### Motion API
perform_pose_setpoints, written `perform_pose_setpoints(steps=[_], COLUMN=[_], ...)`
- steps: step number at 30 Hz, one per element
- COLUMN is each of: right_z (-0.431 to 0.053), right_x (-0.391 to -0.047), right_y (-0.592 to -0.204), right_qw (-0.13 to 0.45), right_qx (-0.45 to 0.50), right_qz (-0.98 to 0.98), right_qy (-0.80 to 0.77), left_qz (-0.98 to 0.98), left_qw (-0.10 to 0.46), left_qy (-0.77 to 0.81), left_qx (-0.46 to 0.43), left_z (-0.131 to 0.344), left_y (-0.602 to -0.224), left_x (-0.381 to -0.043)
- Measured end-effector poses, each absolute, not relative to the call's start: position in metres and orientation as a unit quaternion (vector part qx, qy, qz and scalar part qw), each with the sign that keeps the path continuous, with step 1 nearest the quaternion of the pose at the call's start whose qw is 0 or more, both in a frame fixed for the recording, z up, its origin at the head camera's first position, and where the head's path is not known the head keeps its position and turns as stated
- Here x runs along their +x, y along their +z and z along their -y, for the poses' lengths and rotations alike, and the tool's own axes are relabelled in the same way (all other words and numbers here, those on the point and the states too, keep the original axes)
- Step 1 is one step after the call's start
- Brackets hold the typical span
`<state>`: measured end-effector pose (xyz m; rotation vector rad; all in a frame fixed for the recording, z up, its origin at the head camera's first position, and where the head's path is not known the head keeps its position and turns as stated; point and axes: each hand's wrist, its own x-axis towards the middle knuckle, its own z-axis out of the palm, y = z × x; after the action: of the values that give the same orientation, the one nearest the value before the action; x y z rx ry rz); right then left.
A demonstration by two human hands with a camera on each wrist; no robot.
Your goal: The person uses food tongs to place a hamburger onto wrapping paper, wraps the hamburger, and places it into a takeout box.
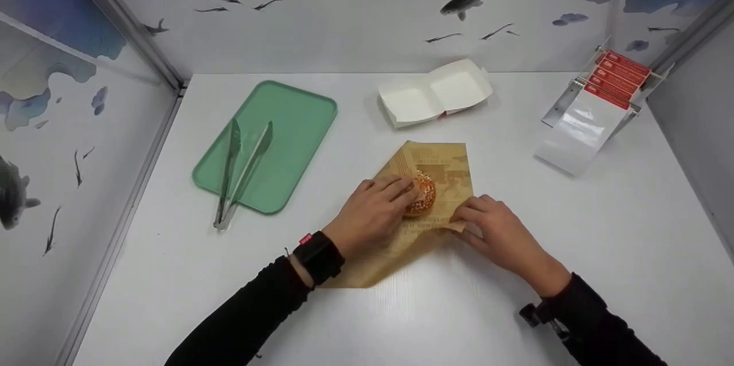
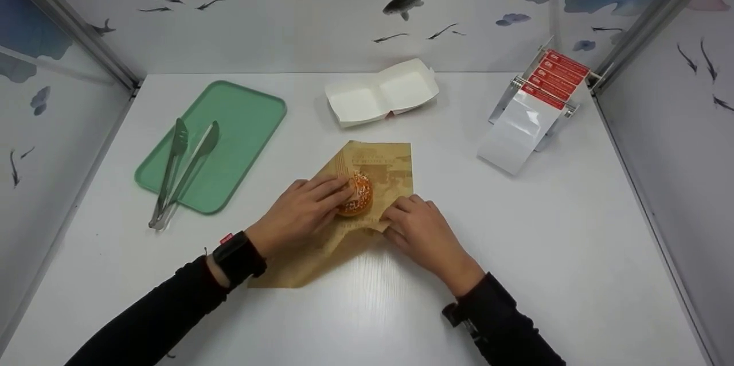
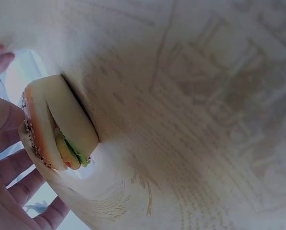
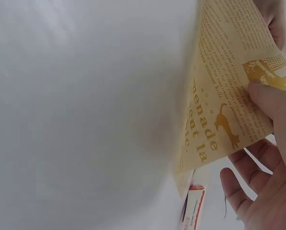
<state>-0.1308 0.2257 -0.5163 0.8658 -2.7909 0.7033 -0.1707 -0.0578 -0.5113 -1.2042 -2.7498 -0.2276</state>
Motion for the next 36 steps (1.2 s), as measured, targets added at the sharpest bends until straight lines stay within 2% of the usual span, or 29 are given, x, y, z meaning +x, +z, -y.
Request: perform_pose_setpoints(steps=[8, 23, 26, 30, 33, 36], right_z=[-0.201, -0.177, -0.175, -0.172, -0.170, -0.168], right_x=[-0.160, -0.181, -0.181, -0.179, -0.177, -0.176], right_y=[-0.510, -0.516, -0.519, -0.524, -0.529, -0.533], right_qw=[0.055, 0.034, 0.063, 0.144, 0.200, 0.225], right_qx=[0.238, 0.183, 0.194, 0.238, 0.278, 0.311], right_qz=[0.924, 0.927, 0.923, 0.917, 0.906, 0.896], right_qy=[0.293, 0.326, 0.326, 0.284, 0.248, 0.225], left_qz=[0.907, 0.912, 0.913, 0.908, 0.899, 0.891], left_qw=[0.082, 0.011, 0.005, 0.009, 0.030, 0.054], left_qy=[-0.042, -0.092, -0.133, -0.168, -0.173, -0.173], left_qx=[-0.410, -0.399, -0.386, -0.384, -0.400, -0.416], left_z=[0.058, 0.064, 0.066, 0.068, 0.068, 0.069], left_y=[-0.515, -0.503, -0.504, -0.505, -0.506, -0.507], left_x=[-0.173, -0.182, -0.183, -0.183, -0.184, -0.185])
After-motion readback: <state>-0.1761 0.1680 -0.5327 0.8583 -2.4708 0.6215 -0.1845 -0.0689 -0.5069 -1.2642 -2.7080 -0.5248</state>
